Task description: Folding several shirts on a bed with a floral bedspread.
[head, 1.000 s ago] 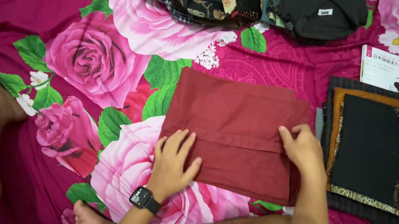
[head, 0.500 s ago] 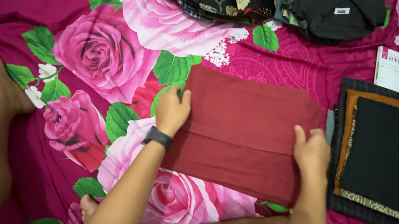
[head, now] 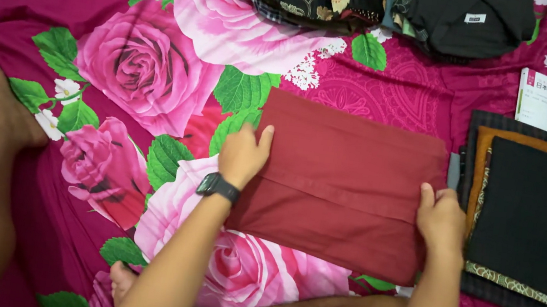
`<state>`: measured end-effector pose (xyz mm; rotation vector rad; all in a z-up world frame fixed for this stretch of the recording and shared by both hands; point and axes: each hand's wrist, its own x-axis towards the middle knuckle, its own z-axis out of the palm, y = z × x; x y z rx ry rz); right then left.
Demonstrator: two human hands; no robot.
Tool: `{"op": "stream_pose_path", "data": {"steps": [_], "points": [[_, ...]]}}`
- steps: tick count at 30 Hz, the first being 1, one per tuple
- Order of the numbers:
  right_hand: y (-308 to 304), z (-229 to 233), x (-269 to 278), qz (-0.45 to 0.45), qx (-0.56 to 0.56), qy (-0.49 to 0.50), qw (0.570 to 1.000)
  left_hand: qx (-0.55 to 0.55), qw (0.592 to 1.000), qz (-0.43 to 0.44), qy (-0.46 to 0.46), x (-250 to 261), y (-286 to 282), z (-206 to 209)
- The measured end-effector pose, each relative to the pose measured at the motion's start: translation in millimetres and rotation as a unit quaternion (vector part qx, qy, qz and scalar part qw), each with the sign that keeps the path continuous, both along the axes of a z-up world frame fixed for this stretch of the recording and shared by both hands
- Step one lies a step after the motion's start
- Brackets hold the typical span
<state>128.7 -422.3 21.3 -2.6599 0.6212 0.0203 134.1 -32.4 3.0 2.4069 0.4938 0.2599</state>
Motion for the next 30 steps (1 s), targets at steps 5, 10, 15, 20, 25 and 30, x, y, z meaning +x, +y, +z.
{"op": "stream_pose_path", "data": {"steps": [5, 10, 15, 20, 25, 30], "points": [[6, 0, -9, 0.007, 0.002, -0.024, 1.000, -0.045, 0.990, -0.077, 0.105, -67, 9, 13], [28, 7, -51, 0.001, -0.012, -0.014, 1.000, -0.170, 0.978, -0.120, 0.035, -126, 9, 2], [50, 6, -75, -0.020, -0.054, -0.001, 0.998, -0.344, 0.929, -0.074, 0.112, -134, 15, 14], [66, 2, -86, 0.069, -0.032, -0.077, 0.994, -0.329, 0.938, -0.101, 0.034, -149, 43, 32], [104, 1, -105, 0.130, -0.029, -0.083, 0.988, -0.252, 0.967, -0.042, 0.010, -184, 96, -12], [150, 23, -127, 0.151, -0.115, -0.109, 0.976, 0.028, 0.998, 0.028, 0.055, -192, 79, 38]]}}
